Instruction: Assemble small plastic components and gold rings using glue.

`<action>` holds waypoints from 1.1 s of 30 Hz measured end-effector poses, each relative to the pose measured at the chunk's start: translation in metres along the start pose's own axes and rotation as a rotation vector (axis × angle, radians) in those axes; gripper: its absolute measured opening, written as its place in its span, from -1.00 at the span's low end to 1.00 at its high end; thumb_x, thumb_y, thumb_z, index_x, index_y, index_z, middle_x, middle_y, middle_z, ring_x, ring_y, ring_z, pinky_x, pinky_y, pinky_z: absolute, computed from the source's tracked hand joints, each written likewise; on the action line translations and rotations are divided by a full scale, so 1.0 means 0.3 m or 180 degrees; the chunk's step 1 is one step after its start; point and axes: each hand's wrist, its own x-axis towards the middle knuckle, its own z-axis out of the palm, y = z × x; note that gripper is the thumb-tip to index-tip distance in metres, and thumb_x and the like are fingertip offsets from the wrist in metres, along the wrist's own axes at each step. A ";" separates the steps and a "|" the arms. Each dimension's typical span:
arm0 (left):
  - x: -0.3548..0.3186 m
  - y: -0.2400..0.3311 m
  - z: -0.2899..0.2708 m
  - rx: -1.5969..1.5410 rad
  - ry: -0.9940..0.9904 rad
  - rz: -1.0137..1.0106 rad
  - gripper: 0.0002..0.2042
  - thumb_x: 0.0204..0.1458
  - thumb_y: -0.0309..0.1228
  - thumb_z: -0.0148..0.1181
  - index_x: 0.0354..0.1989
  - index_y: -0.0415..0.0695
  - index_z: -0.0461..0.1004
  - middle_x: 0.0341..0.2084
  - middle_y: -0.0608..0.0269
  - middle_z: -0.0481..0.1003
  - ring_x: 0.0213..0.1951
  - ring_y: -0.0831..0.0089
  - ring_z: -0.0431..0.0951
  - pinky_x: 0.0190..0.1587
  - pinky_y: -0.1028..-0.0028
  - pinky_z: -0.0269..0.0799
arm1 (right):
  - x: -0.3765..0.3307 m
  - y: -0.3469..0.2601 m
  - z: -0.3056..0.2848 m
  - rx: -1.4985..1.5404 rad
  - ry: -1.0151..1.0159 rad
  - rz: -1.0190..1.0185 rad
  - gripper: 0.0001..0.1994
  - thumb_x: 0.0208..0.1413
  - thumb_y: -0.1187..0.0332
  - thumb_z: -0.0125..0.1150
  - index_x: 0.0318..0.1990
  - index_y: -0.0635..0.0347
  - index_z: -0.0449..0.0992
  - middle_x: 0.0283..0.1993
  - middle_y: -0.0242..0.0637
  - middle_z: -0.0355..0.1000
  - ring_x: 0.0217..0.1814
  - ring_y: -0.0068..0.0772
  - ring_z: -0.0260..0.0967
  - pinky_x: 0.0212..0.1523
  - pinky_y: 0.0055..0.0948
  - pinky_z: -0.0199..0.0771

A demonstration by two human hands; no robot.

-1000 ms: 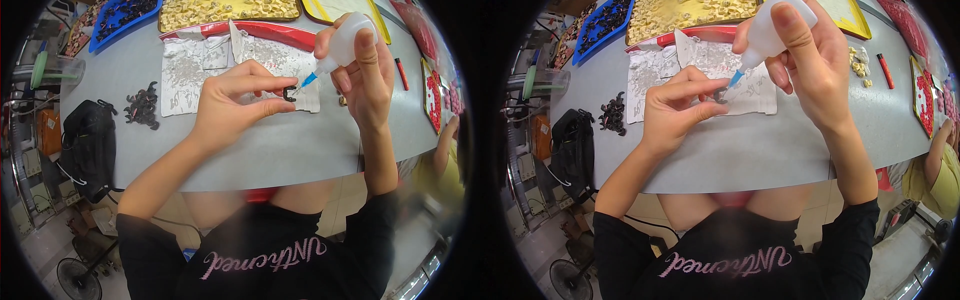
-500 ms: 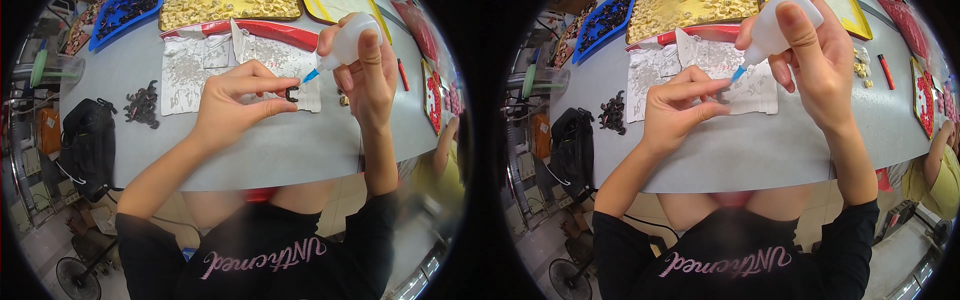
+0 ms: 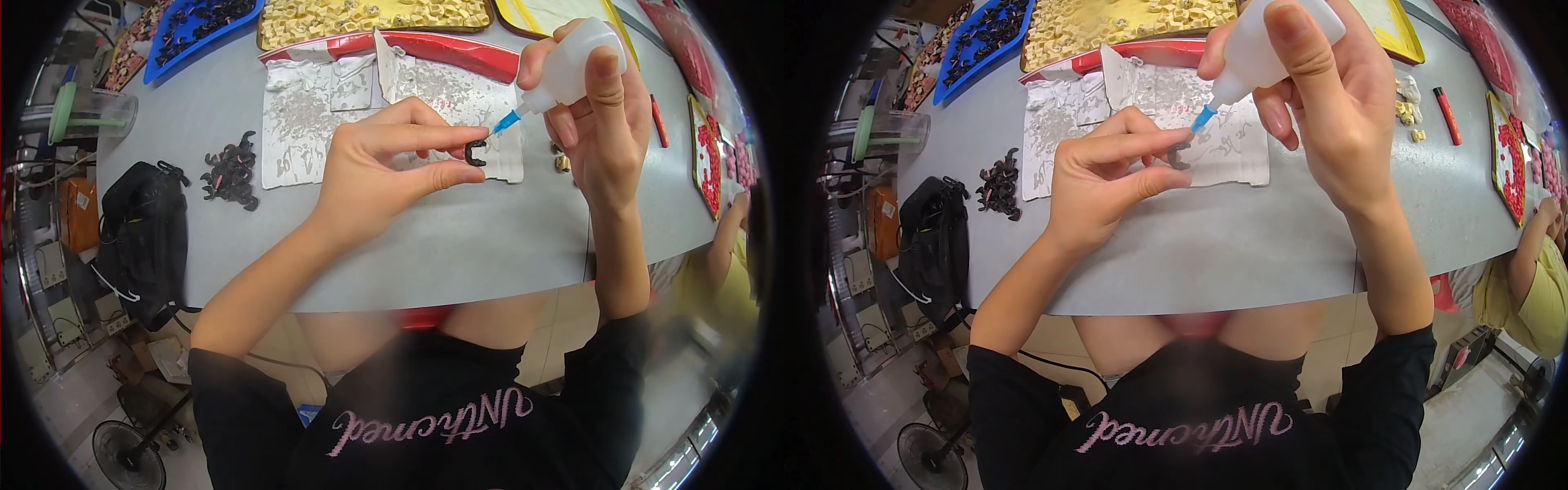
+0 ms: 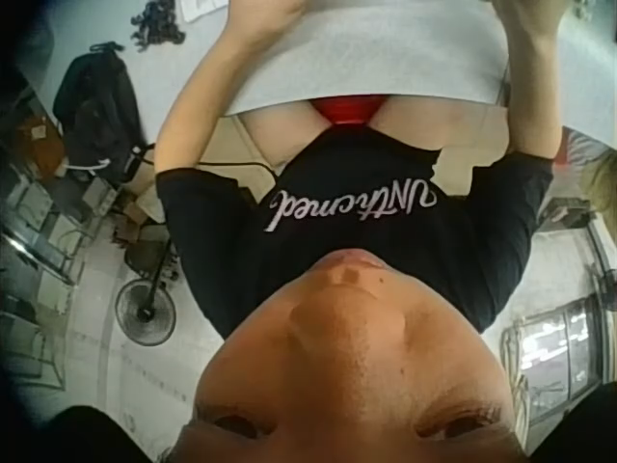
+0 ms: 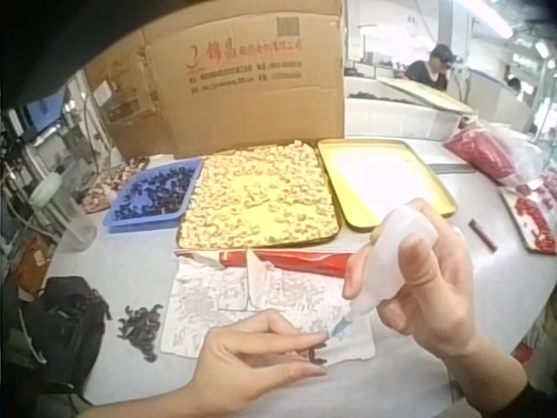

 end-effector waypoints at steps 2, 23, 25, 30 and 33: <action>-0.001 0.000 0.000 0.0091 -0.0013 0.0016 -0.69 -0.21 -0.52 0.40 -0.21 -0.03 0.63 -0.48 0.43 0.45 -0.40 0.65 0.37 -0.37 0.64 0.26 | -0.001 -0.001 0.004 0.0013 0.0005 0.0002 -0.56 0.30 0.01 -0.22 -0.15 0.30 0.26 -0.31 -0.14 0.41 -0.70 -0.80 -0.04 -0.71 -0.78 -0.05; 0.003 0.006 -0.006 0.0142 0.0015 0.0090 -0.69 -0.22 -0.52 0.41 -0.21 -0.03 0.63 -0.49 0.46 0.45 -0.42 0.69 0.35 -0.41 0.65 0.21 | 0.003 -0.006 -0.010 -0.0088 -0.0020 -0.0098 -0.56 0.30 0.01 -0.23 -0.14 0.31 0.26 -0.32 -0.14 0.42 -0.73 -0.81 -0.08 -0.71 -0.78 -0.07; 0.003 0.017 -0.012 0.0261 -0.0189 0.0076 -0.63 -0.23 -0.65 0.35 -0.14 -0.26 0.56 -0.43 0.31 0.42 -0.36 0.57 0.33 -0.27 0.62 0.26 | 0.002 -0.004 -0.014 -0.0078 -0.0030 -0.0159 -0.57 0.30 0.02 -0.23 -0.14 0.31 0.26 -0.32 -0.13 0.43 -0.73 -0.81 -0.08 -0.71 -0.78 -0.08; 0.002 0.017 -0.012 0.0270 -0.0191 0.0077 -0.63 -0.23 -0.66 0.35 -0.14 -0.26 0.56 -0.43 0.31 0.42 -0.36 0.57 0.33 -0.27 0.62 0.26 | 0.001 -0.007 0.000 -0.0078 -0.0034 -0.0095 -0.56 0.30 0.01 -0.22 -0.14 0.31 0.26 -0.33 -0.13 0.43 -0.73 -0.81 -0.08 -0.71 -0.78 -0.08; 0.000 0.016 -0.016 0.0289 -0.0168 0.0073 -0.63 -0.23 -0.67 0.35 -0.14 -0.26 0.56 -0.42 0.30 0.42 -0.36 0.56 0.33 -0.27 0.62 0.27 | 0.002 0.000 -0.005 -0.0059 -0.0070 -0.0078 -0.56 0.29 0.00 -0.21 -0.14 0.31 0.26 -0.33 -0.13 0.42 -0.73 -0.81 -0.08 -0.71 -0.78 -0.08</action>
